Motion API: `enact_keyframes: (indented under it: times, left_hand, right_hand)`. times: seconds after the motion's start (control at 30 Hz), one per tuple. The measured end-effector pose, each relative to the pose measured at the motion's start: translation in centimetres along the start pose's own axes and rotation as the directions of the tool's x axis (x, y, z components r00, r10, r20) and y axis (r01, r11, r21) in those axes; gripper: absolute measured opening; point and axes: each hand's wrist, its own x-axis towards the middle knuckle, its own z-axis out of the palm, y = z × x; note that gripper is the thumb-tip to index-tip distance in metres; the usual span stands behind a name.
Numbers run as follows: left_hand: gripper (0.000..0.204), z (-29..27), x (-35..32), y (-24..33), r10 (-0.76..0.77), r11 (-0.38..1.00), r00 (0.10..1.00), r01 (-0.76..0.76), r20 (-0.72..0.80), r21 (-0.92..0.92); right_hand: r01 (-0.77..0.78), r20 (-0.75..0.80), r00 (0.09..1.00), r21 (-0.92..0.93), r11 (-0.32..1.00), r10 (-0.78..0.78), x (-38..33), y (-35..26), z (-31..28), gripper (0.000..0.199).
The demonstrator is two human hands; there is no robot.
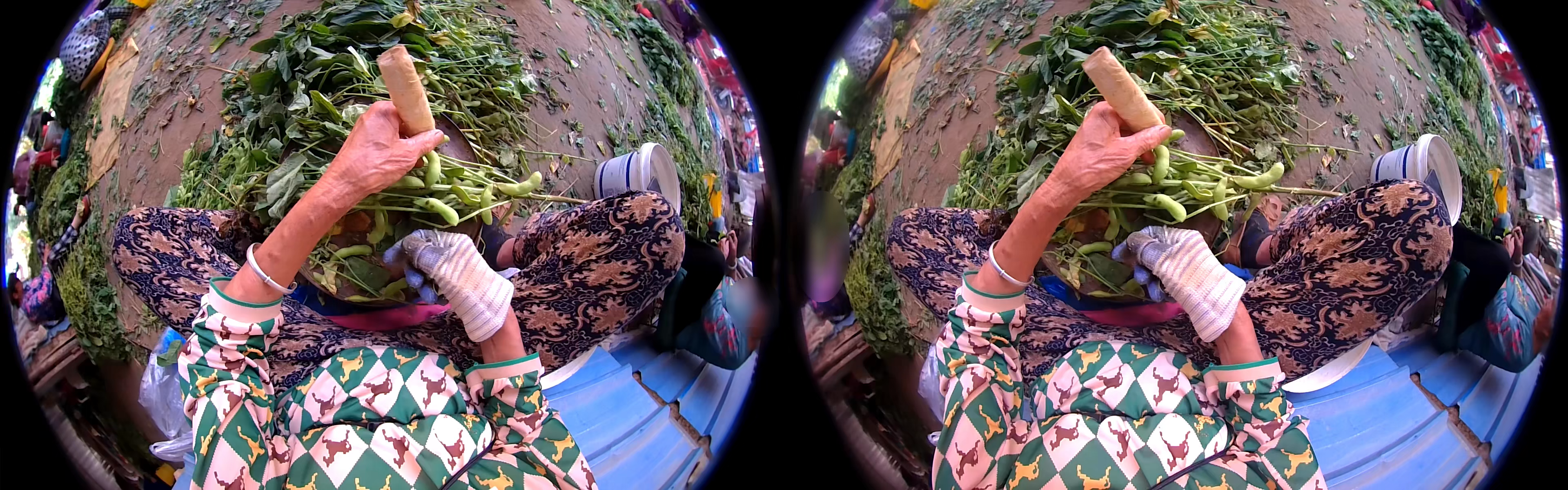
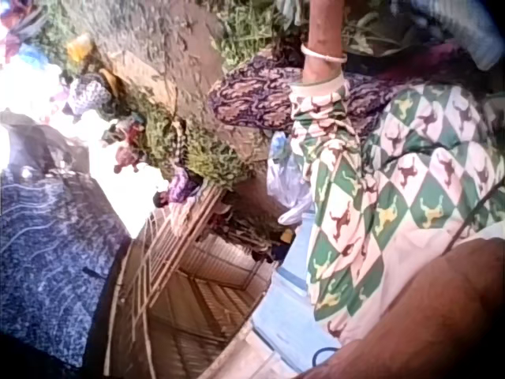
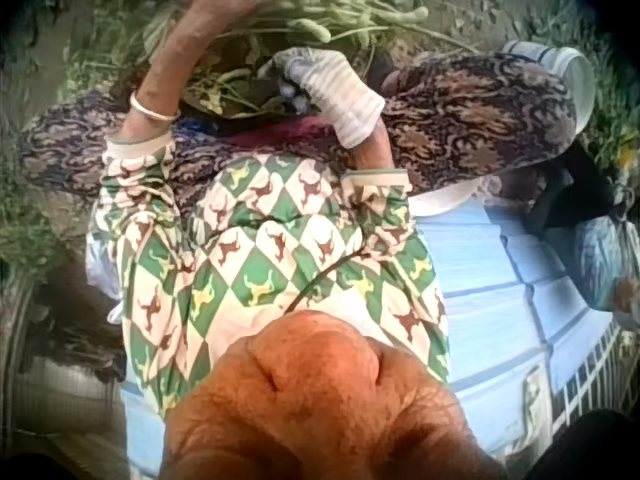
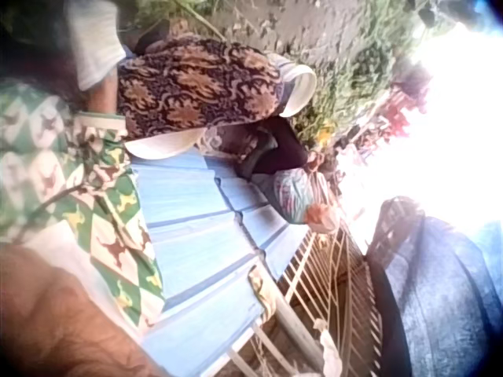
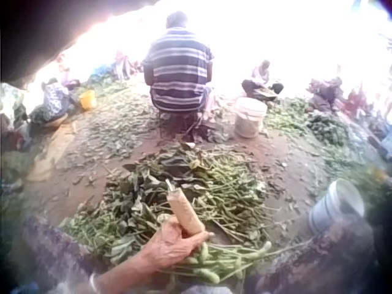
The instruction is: The person sits on a tarp and uses a small knife to shell green vegetables, likely edamame, from their pods. They hold the stems in one hand and carefully cut or pull the pods open to remove the beans, placing the shelled beans into a white bowl.
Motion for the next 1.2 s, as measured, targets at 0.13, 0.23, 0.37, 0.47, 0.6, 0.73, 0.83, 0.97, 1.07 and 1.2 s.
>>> enact_keyframes:
  times: [0.13,0.23,0.37,0.47,0.6,0.73,0.83,0.97,1.07,1.2]
  left_hand:
    - [0.019,-0.7,-2.1,1.0,0.038,0.996,0.998,-0.041,-0.050,-0.076]
    - [0.014,-0.6,-3.8,1.8,0.140,0.971,0.985,-0.156,-0.098,-0.183]
    - [0.009,0.0,-6.7,3.8,0.333,0.924,0.931,-0.353,-0.150,-0.144]
    - [0.010,0.9,-7.7,1.4,0.611,0.791,0.790,-0.607,-0.050,0.083]
    - [0.013,2.0,-9.8,0.1,0.591,0.797,0.806,-0.578,-0.035,0.175]
    - [0.013,2.3,-11.0,1.0,0.582,0.731,0.809,-0.562,0.075,0.387]
    - [0.014,2.9,-12.1,1.5,0.534,0.795,0.845,-0.496,-0.015,0.349]
    - [0.012,3.1,-13.5,1.4,0.386,0.921,0.892,-0.357,-0.234,0.157]
    - [0.012,3.2,-14.0,1.2,-0.012,0.948,0.964,-0.073,-0.265,-0.310]
    - [0.011,3.6,-14.2,1.2,-0.146,0.923,0.963,0.050,-0.227,-0.382]
  right_hand:
    - [0.081,0.092,0.992,0.102,0.992,-0.090,-1.7,-2.2,-0.5,0.026]
    - [0.253,0.033,0.963,0.219,0.942,-0.266,-2.0,-2.0,-1.0,0.033]
    - [0.284,-0.197,0.954,0.366,0.886,-0.225,-1.4,-0.6,-1.2,0.039]
    - [0.221,-0.320,0.940,0.291,0.931,-0.123,-1.1,0.1,-1.3,0.042]
    - [0.106,-0.365,0.930,0.162,0.981,-0.040,-2.1,0.5,-0.8,0.042]
    - [0.054,-0.235,0.969,-0.109,0.993,-0.079,-2.4,0.6,-1.2,0.021]
    - [0.060,-0.295,0.951,-0.126,0.990,-0.095,-2.2,0.5,-0.4,0.019]
    - [0.034,-0.298,0.953,-0.090,0.995,-0.059,-2.6,0.7,-0.1,0.018]
    - [-0.013,-0.272,0.962,-0.118,0.993,-0.019,-2.6,1.1,0.0,0.017]
    - [-0.053,-0.233,0.972,-0.208,0.977,0.003,-2.8,1.2,0.6,0.019]
